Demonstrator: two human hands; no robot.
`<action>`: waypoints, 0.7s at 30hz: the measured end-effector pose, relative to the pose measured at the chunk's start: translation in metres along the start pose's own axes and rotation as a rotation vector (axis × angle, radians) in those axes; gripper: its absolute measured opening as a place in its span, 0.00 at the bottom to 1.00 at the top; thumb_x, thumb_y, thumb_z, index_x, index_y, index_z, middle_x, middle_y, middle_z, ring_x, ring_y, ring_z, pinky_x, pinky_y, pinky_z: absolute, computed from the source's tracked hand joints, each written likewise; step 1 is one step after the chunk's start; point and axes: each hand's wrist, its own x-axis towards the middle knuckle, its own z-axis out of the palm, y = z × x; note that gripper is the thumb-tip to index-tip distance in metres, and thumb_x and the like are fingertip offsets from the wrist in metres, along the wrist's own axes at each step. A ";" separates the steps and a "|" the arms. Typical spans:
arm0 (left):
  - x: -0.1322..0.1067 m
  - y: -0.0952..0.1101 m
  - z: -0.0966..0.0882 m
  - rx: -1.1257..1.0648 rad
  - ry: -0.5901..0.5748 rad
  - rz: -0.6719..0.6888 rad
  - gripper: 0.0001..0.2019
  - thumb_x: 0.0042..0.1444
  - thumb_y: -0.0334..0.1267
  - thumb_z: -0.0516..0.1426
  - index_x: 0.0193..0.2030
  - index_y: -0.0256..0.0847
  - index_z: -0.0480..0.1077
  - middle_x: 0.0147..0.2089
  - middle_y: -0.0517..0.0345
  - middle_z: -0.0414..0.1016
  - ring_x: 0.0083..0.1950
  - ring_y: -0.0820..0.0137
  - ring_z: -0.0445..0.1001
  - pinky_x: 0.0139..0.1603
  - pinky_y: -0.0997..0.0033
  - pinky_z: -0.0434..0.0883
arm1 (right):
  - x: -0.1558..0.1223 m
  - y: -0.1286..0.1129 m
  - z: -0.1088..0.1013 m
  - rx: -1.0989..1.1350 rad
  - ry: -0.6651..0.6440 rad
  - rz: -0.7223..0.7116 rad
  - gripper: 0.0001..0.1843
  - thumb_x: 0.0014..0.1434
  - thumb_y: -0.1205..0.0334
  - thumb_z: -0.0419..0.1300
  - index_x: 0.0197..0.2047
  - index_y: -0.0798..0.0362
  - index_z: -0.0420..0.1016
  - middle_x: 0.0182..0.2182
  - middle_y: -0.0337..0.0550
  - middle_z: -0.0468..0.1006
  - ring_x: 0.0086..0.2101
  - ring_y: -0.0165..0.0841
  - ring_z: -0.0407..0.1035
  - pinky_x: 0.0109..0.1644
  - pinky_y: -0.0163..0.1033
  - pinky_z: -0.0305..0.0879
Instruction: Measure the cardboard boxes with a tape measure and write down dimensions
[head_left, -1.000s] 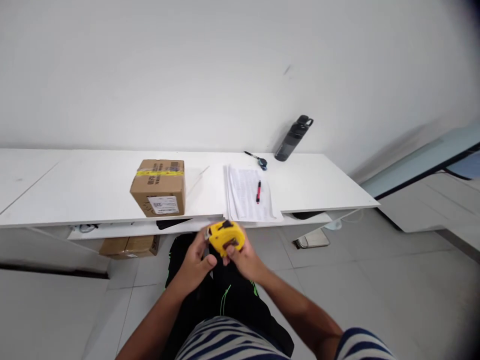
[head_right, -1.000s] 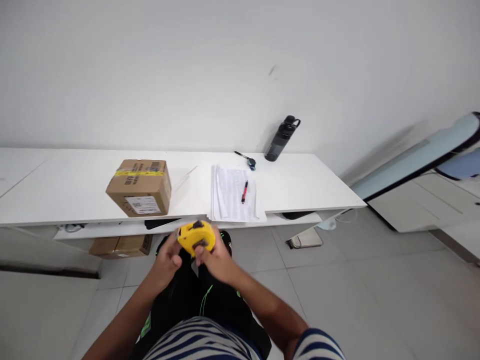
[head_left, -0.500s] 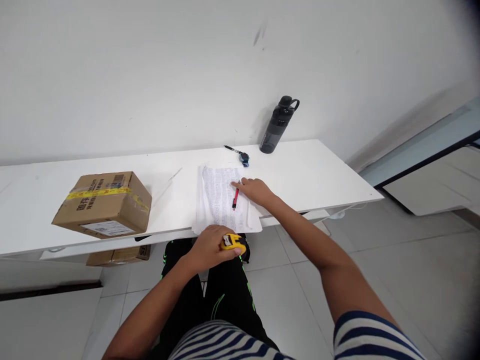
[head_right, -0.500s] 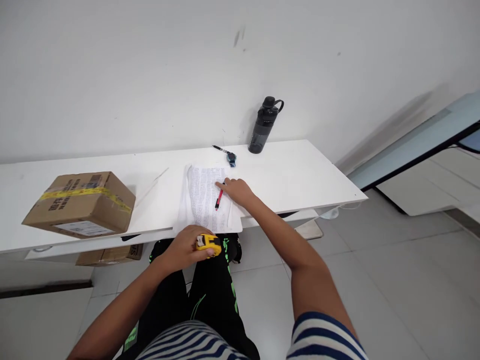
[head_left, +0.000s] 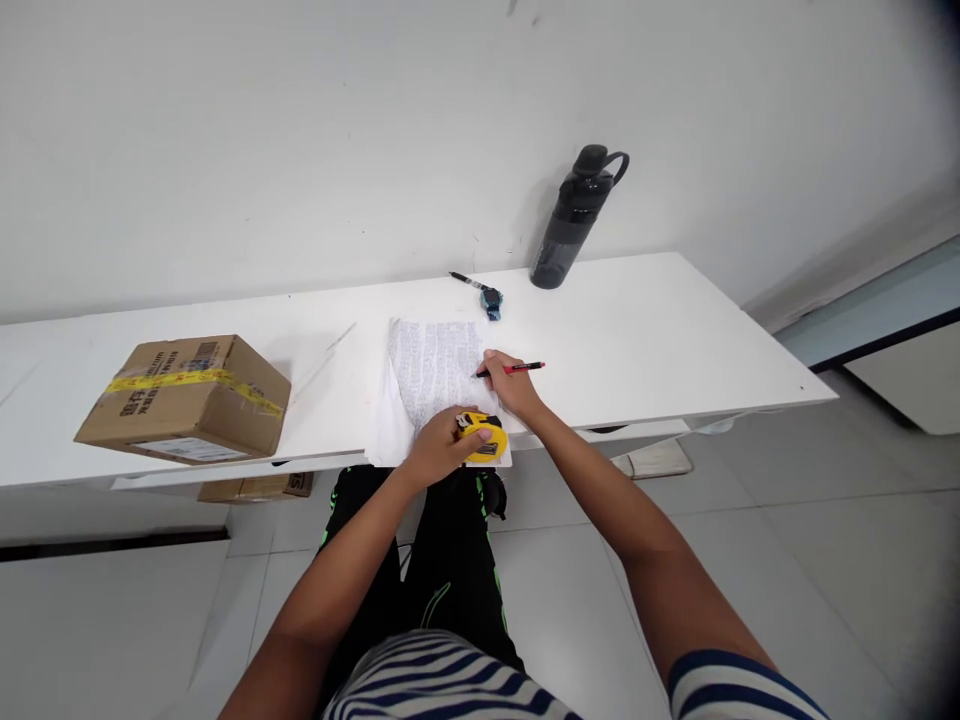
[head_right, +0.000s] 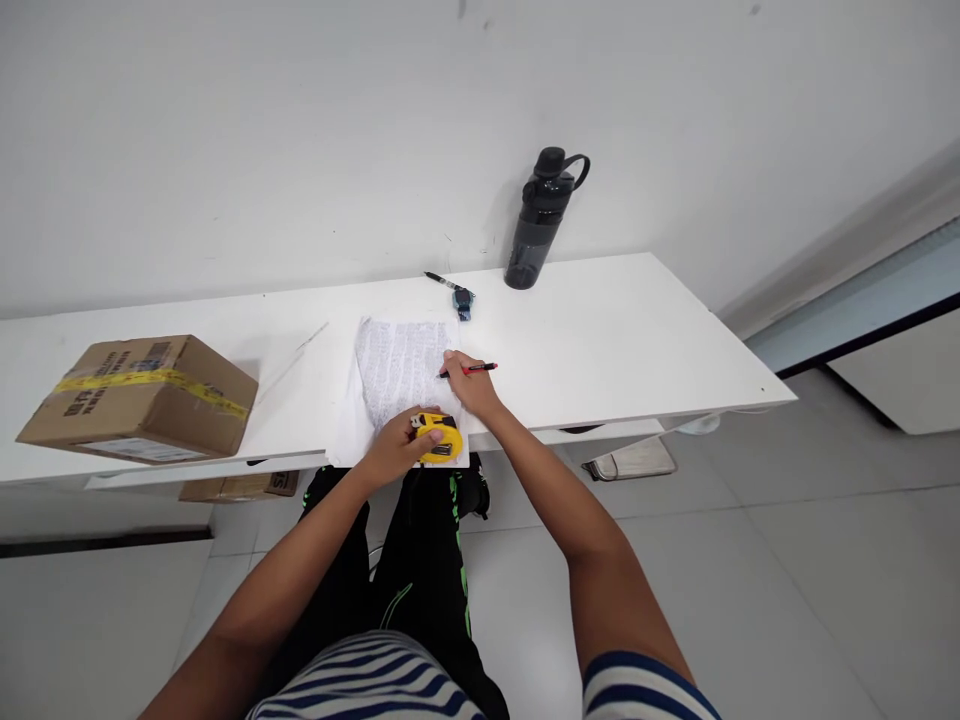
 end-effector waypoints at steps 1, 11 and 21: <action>0.000 -0.001 0.000 -0.003 -0.003 -0.010 0.22 0.58 0.54 0.56 0.53 0.43 0.72 0.54 0.50 0.76 0.52 0.60 0.75 0.51 0.62 0.71 | 0.000 0.001 0.000 0.016 0.024 0.002 0.25 0.62 0.40 0.48 0.26 0.49 0.68 0.21 0.37 0.67 0.27 0.34 0.65 0.36 0.39 0.63; 0.002 -0.006 0.004 0.003 -0.002 -0.079 0.24 0.58 0.55 0.55 0.54 0.41 0.71 0.50 0.49 0.78 0.49 0.59 0.77 0.48 0.61 0.73 | 0.003 0.003 0.001 0.064 0.020 -0.001 0.20 0.57 0.50 0.56 0.18 0.49 0.60 0.21 0.38 0.70 0.29 0.34 0.66 0.37 0.41 0.62; 0.002 -0.006 0.003 0.000 -0.027 -0.093 0.25 0.59 0.57 0.55 0.54 0.41 0.70 0.51 0.50 0.77 0.51 0.59 0.76 0.50 0.61 0.73 | 0.003 0.005 0.002 0.113 0.079 0.002 0.21 0.56 0.51 0.56 0.17 0.49 0.58 0.20 0.37 0.69 0.27 0.33 0.65 0.35 0.40 0.61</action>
